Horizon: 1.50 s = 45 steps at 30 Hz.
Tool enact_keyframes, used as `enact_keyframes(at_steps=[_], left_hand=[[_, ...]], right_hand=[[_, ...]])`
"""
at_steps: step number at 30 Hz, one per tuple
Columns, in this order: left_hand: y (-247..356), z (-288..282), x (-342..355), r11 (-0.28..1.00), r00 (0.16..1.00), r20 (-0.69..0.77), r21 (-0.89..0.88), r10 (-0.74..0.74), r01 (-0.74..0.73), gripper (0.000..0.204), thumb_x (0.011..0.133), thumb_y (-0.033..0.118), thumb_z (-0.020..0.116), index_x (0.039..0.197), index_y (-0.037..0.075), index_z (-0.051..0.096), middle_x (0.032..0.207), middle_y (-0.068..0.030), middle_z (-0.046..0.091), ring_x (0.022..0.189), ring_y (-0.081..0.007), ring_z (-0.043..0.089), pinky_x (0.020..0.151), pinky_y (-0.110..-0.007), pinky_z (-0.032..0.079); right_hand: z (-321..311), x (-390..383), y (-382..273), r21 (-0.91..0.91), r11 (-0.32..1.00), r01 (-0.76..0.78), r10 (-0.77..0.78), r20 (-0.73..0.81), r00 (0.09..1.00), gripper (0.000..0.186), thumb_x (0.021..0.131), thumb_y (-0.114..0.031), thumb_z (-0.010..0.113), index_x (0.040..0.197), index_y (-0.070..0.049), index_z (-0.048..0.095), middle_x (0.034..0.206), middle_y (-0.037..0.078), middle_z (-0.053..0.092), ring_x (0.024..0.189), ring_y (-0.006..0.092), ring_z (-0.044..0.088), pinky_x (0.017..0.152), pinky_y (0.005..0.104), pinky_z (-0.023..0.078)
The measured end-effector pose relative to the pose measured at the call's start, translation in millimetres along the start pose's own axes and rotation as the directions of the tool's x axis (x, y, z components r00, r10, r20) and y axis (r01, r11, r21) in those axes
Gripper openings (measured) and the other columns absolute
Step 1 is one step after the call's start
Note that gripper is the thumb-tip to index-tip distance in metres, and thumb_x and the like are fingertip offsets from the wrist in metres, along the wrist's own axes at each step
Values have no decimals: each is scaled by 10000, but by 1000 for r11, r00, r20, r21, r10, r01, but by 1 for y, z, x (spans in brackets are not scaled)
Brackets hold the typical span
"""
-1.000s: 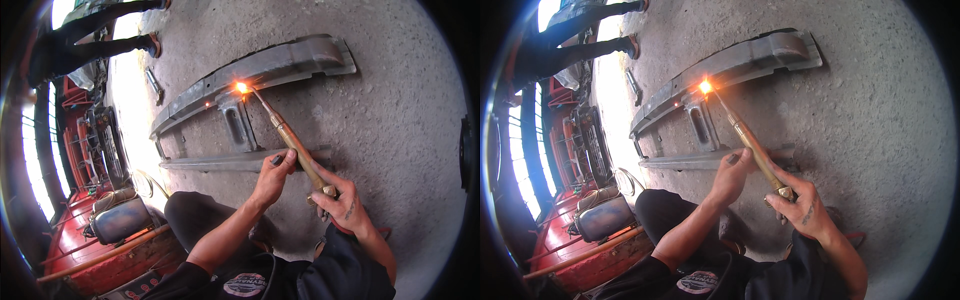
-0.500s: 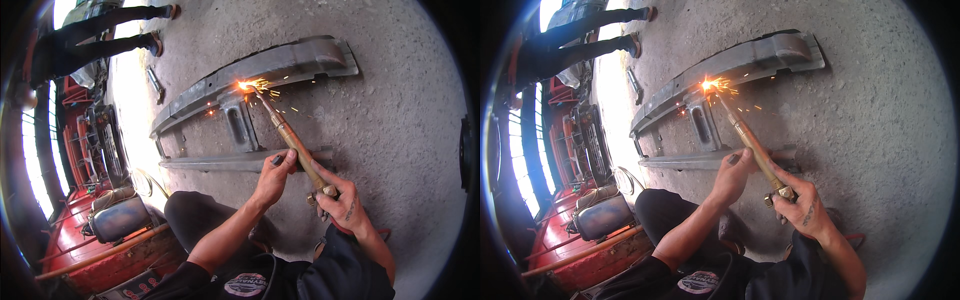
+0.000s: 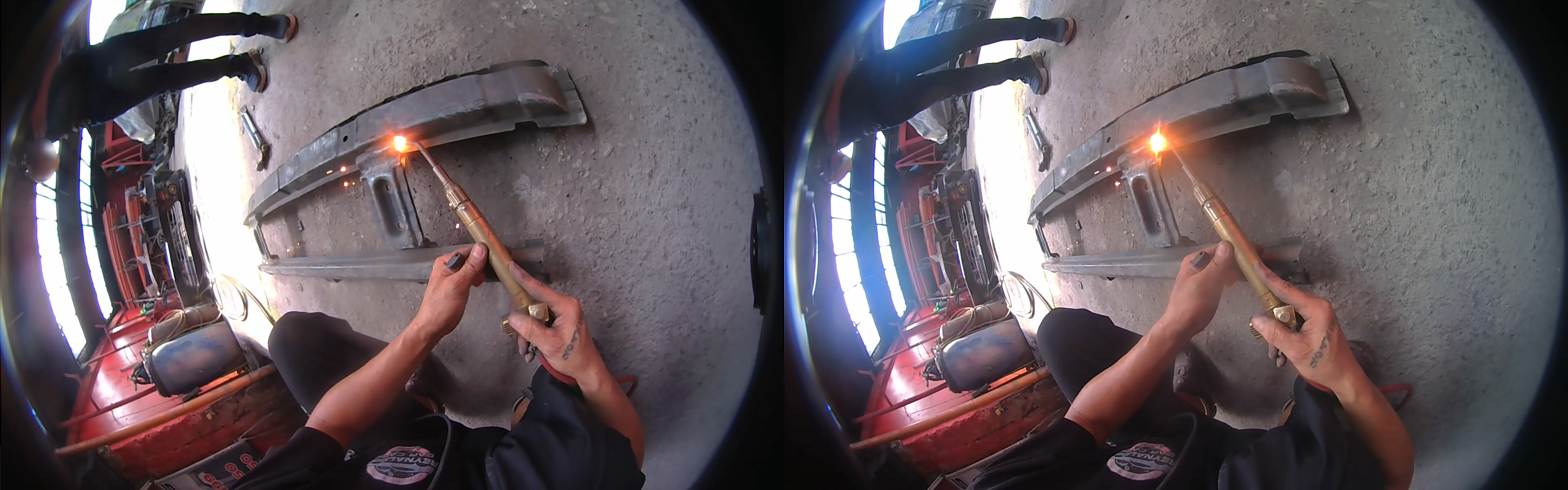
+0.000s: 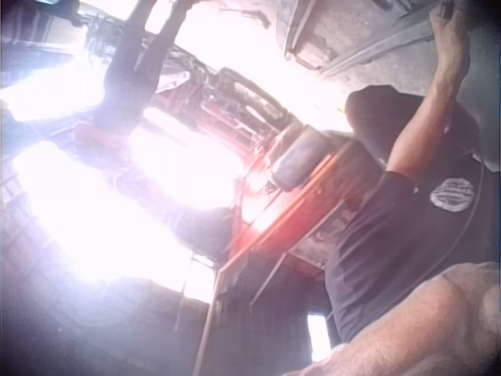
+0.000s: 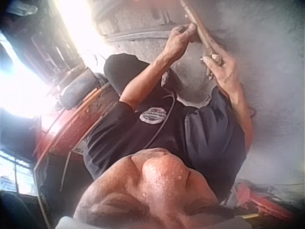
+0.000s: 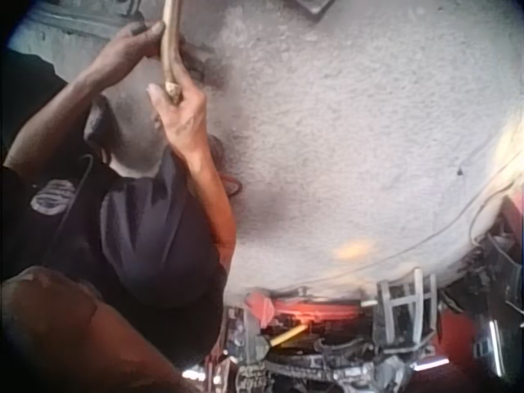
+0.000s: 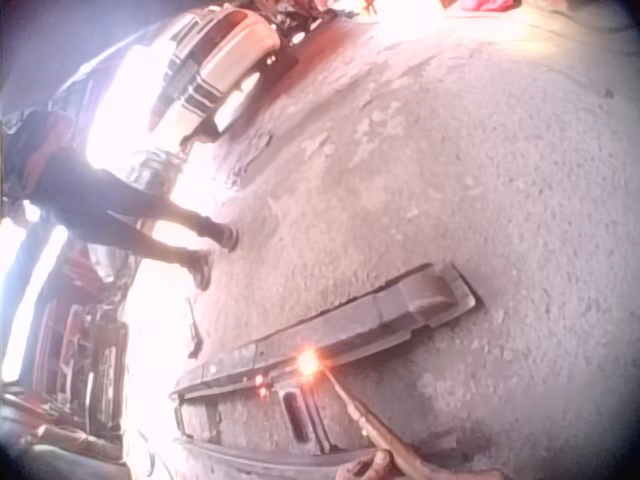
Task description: The person uses a welding torch to heat and weld a metal frame lying on the floor. They move the torch along the seams of the frame, producing sparks as they work.
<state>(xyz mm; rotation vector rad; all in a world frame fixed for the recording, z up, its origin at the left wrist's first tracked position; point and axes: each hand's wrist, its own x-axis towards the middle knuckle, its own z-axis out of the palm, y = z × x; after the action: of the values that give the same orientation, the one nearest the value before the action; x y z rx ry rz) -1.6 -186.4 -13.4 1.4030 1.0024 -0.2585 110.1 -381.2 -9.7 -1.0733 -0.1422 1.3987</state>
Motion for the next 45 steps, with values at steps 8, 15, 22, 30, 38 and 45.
enact_keyframes(at_steps=[8, 15, 22, 30, 38, 45], left_hand=[[-2, -2, 1, 1000, 1000, -6, 9, 4, -4, 537, 1125, 471, 465, 1253, 12, 712, 1107, -65, 757, 1041, -167, 677, 934, -338, 485], [-6, -3, 3, 1000, 1000, 7, 17, -15, 15, 537, 1128, 462, 462, 1255, -1, 702, 1125, -81, 748, 1060, -182, 679, 972, -358, 493], [-11, -5, 5, 999, 999, 26, -29, 19, -18, 528, 1140, 416, 445, 1270, -39, 679, 1165, -123, 742, 1119, -226, 688, 1057, -392, 494], [-12, -5, 5, 999, 1000, 21, -36, 15, -14, 533, 1137, 426, 451, 1282, -33, 679, 1167, -116, 739, 1110, -222, 687, 1044, -388, 497], [-2, -1, 0, 1000, 1000, 6, -8, -12, 12, 508, 1137, 418, 460, 1279, -13, 687, 1163, -98, 738, 1107, -196, 673, 1028, -371, 495], [-9, -4, 4, 999, 1000, 21, -45, 23, -22, 527, 1135, 426, 462, 1282, -29, 684, 1171, -109, 741, 1111, -207, 682, 1032, -375, 497]], right_hand=[[-2, 2, 4, -17, 1000, -1, 1, 5, 1000, 665, 950, -34, 632, 1592, -106, 472, 824, 21, 648, 623, 90, 612, 558, 265, 532], [0, 0, -6, -34, 999, -18, 18, -11, 1000, 645, 948, -30, 689, 1565, -82, 507, 797, 13, 630, 634, 69, 583, 561, 259, 507], [-3, 0, 2, -4, 999, 33, -33, 8, 999, 633, 962, -62, 701, 1564, -74, 505, 803, 11, 640, 628, 65, 581, 560, 253, 502], [-4, 2, 1, -38, 999, 12, -12, 20, 1000, 689, 913, 5, 559, 1588, -101, 477, 853, 38, 668, 619, 93, 624, 556, 267, 545], [-3, 0, -3, -31, 999, -8, 9, 8, 1000, 659, 939, -30, 633, 1579, -90, 487, 830, 27, 644, 630, 82, 600, 565, 260, 531], [-2, 0, -4, -21, 1000, 21, -21, 11, 1000, 634, 963, -64, 684, 1569, -78, 498, 829, 24, 642, 640, 77, 597, 564, 253, 524]])
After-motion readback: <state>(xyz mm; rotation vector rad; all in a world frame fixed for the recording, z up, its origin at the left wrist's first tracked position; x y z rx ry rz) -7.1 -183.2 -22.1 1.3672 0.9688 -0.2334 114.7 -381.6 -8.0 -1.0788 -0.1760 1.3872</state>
